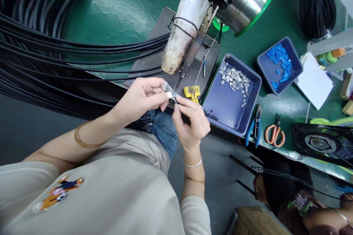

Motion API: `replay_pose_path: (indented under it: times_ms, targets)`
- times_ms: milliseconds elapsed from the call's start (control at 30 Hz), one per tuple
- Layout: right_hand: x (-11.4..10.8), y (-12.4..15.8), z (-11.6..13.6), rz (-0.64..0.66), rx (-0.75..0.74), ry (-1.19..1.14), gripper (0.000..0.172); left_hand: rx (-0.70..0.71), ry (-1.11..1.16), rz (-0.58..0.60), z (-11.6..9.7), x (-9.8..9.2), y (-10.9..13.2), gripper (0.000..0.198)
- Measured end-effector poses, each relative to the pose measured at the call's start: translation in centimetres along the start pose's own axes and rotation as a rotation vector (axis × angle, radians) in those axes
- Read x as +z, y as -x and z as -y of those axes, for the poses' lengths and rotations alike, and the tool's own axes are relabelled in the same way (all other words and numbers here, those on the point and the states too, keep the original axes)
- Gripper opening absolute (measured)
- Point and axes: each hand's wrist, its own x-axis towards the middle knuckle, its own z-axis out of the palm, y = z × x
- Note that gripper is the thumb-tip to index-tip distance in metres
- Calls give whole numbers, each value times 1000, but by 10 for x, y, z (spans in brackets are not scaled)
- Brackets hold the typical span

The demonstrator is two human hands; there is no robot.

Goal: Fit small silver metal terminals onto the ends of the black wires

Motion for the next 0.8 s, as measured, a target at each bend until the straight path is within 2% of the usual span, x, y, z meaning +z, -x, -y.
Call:
replay_pose_path:
  times_ms: [367, 800]
  targets:
    - [-1, -5, -5, 18, -87, 78, 20, 8, -20, 0, -1, -1, -5, 14]
    - [3, -13, -3, -1, -17, 63, 18, 19, -10, -52, -1, 0, -10, 15]
